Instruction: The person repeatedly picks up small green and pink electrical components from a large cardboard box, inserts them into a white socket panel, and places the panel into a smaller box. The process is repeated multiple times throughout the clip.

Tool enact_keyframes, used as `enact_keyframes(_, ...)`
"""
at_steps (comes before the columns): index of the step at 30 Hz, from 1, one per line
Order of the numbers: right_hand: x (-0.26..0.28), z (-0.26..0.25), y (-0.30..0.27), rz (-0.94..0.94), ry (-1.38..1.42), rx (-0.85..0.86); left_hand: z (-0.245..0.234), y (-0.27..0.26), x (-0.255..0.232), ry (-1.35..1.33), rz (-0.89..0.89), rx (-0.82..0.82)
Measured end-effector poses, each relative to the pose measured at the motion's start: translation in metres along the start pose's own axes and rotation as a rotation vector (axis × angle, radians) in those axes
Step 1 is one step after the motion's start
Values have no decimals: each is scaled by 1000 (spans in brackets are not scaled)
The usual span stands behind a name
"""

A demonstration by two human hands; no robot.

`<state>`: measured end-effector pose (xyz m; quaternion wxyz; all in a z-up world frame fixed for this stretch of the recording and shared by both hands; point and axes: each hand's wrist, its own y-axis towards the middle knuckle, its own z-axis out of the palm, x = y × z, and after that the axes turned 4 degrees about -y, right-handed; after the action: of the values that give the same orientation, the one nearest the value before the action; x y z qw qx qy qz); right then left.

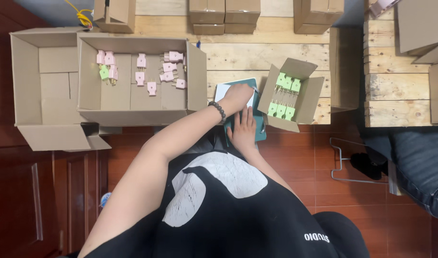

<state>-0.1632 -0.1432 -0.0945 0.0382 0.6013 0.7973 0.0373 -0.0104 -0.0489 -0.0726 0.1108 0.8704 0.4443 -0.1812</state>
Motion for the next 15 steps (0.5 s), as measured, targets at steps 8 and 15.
enact_keyframes(8, 0, -17, 1, 39, 64, 41, -52, -15, -14, -31, -92, 28)
enact_keyframes(15, -2, -35, 6, 45, 125, 119, -136, -26, -2, -550, -199, 59)
